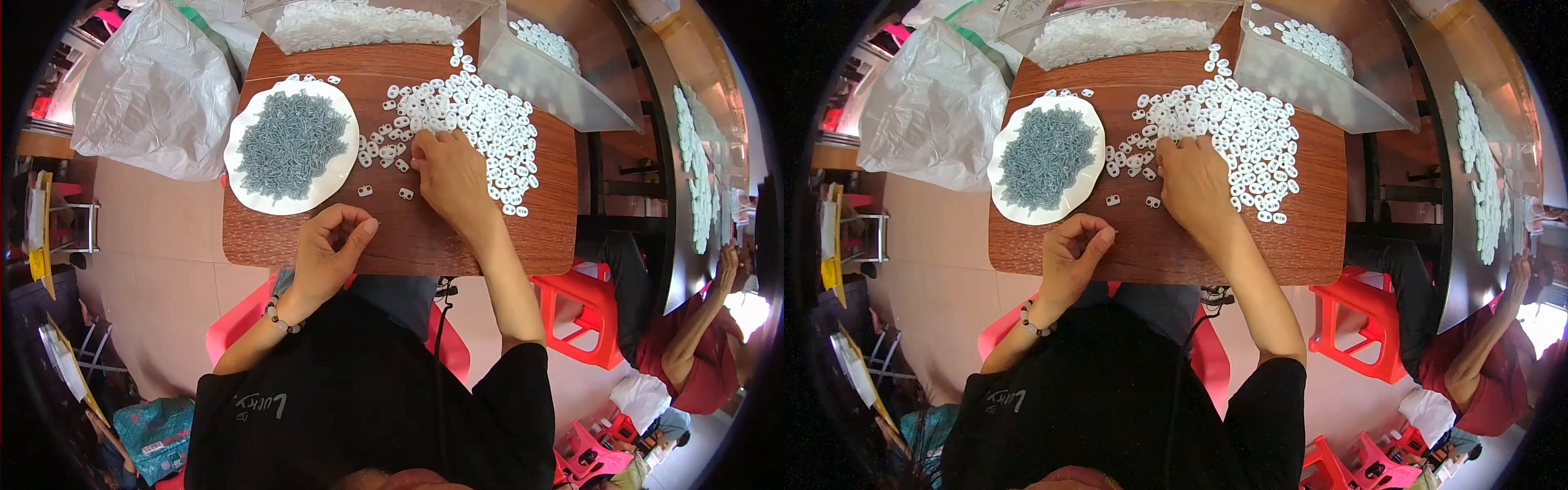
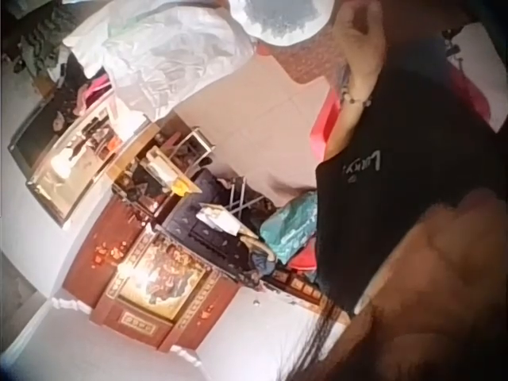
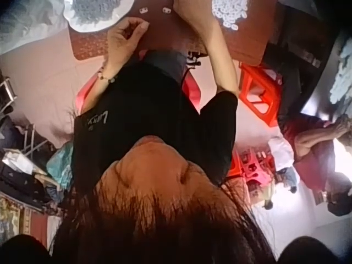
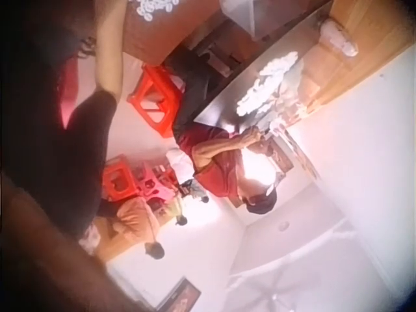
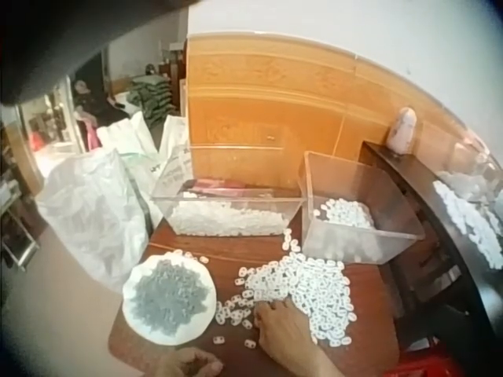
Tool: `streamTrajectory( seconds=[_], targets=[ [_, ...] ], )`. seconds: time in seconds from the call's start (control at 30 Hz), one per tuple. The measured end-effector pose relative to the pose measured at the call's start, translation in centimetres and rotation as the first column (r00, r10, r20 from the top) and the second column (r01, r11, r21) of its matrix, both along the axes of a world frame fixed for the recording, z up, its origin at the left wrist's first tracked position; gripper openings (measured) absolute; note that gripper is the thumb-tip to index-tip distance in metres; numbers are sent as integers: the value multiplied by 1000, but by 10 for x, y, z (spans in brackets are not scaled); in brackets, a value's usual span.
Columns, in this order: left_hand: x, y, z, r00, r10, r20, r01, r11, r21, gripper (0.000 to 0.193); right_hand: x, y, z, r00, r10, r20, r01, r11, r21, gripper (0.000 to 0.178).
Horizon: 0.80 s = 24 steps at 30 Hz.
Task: The recorder is manually assembling small white plastic components by inserting tiny grey circular pieces into them.
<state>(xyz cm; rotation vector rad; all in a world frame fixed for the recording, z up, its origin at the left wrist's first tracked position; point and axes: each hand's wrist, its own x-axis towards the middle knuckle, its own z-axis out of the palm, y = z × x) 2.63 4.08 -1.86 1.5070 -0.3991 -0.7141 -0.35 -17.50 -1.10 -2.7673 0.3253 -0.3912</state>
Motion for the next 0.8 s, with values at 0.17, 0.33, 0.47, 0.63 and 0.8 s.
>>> streamTrajectory(
  seconds=[0.17, 0.33, 0.47, 0.63, 0.8],
  targets=[
    [-1, -8, 3, 999, 30, 32, -28, 998, -51, 12, -13, 0, 1, 993, -88, 85, 80, 993, 92, 9],
    [3, -14, 9, 1000, -18, -17, 16, 995, -95, 16, -46, 11, 24, 984, -175, -24, 161, 835, 526, 13],
    [1, -24, 16, 997, -62, -41, 57, 992, -111, 20, -72, 21, 22, 983, -183, -29, 114, 474, 873, 12],
    [-4, -29, 19, 987, -154, -47, 151, 987, -58, 22, -90, 36, 31, 981, -191, -21, 69, 247, 966, 11],
    [-8, -28, 19, 977, -185, -110, 175, 980, -96, 21, -95, 40, 34, 982, -188, -24, 72, 248, 966, 12]
  ],
)
